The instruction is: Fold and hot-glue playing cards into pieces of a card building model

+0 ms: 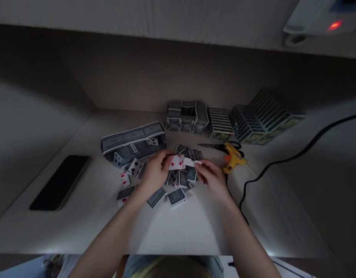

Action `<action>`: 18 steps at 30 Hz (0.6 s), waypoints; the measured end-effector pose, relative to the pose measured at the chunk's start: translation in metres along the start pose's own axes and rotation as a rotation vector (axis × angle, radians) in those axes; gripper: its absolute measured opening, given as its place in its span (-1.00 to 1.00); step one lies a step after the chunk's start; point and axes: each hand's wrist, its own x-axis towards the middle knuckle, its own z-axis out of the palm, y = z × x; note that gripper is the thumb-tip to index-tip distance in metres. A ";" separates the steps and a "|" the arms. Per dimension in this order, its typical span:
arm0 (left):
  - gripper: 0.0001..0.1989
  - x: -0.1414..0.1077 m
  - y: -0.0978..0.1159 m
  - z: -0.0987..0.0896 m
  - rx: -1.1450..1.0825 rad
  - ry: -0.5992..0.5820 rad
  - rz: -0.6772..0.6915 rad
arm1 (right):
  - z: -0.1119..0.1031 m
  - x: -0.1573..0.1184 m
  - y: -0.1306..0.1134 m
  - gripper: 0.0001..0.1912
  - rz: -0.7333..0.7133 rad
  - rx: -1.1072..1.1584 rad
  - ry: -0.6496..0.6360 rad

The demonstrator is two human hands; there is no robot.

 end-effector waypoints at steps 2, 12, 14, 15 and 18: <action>-0.78 -0.001 0.000 0.002 -0.019 -0.009 -0.004 | 0.001 0.000 -0.001 -0.71 0.050 0.014 -0.014; -0.74 -0.006 0.003 0.011 -0.111 -0.043 -0.068 | 0.005 -0.001 -0.003 -0.72 0.129 0.128 -0.020; -0.75 -0.006 0.004 0.011 -0.127 -0.046 -0.068 | 0.004 -0.001 -0.003 -0.74 0.115 0.136 -0.024; -0.76 -0.006 0.004 0.012 -0.137 -0.045 -0.069 | 0.004 -0.001 -0.003 -0.74 0.107 0.137 -0.020; -0.77 -0.005 0.003 0.012 -0.164 -0.036 -0.075 | 0.003 -0.001 -0.003 -0.74 0.091 0.128 0.001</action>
